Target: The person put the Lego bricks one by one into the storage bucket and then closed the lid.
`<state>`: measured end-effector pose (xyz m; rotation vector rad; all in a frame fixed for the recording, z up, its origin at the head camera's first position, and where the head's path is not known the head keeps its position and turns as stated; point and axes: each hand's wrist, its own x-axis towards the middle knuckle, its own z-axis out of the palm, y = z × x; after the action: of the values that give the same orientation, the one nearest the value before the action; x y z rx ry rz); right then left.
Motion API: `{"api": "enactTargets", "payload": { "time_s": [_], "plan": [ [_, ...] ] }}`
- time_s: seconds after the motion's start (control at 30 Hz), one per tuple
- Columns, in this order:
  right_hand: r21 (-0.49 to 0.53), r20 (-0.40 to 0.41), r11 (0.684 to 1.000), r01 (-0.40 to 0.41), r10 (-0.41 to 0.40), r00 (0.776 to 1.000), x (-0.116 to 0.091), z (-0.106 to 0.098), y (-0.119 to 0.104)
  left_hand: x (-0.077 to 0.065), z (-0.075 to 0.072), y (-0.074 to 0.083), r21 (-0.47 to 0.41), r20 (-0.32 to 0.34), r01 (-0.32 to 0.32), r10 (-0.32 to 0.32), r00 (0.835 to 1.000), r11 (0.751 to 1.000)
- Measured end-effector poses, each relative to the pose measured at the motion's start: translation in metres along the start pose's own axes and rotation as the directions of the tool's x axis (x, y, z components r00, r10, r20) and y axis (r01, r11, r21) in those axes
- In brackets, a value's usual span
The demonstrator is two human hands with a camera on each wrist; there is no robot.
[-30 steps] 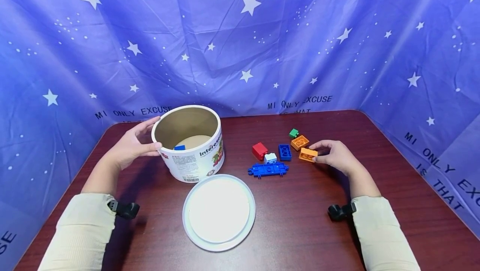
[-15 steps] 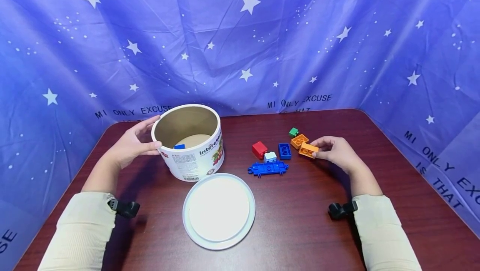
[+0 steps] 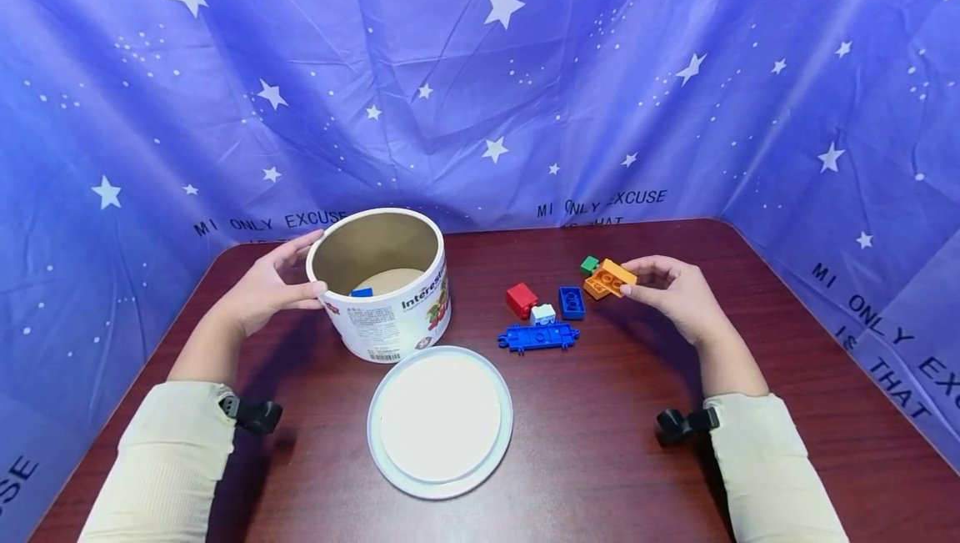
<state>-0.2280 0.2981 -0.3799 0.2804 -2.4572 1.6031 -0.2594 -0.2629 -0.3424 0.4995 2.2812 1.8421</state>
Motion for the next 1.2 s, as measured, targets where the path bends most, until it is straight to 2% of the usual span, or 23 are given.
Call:
{"api": "enactTargets", "payload": {
  "time_s": [0.17,0.37,0.53,0.8,1.03,1.2],
  "plan": [
    [0.054,-0.009,0.998,0.028,-0.027,1.0,-0.001,0.008,-0.016,0.0,0.0,-0.003,-0.008,0.003,-0.007,0.007,1.0,1.0],
    [0.072,0.002,0.996,0.061,-0.061,0.998,0.002,0.022,-0.029,-0.001,0.0,-0.005,-0.001,0.006,-0.007,0.007,1.0,1.0],
    [0.092,0.028,0.994,0.053,-0.056,0.998,0.007,0.034,-0.035,-0.002,0.0,-0.007,0.013,0.008,0.003,-0.003,1.0,1.0],
    [0.074,0.09,0.997,0.025,-0.031,0.995,0.019,0.052,-0.05,-0.002,-0.001,-0.008,0.022,0.0,0.011,-0.011,1.0,1.0],
    [0.096,0.126,0.994,0.046,-0.059,0.99,0.031,0.063,-0.073,-0.001,-0.001,-0.006,0.024,-0.001,0.008,-0.008,1.0,1.0],
    [0.072,0.151,0.995,0.069,-0.079,0.985,0.041,0.073,-0.09,0.001,-0.002,-0.005,0.026,0.002,0.004,-0.004,1.0,1.0]
  ]
}}
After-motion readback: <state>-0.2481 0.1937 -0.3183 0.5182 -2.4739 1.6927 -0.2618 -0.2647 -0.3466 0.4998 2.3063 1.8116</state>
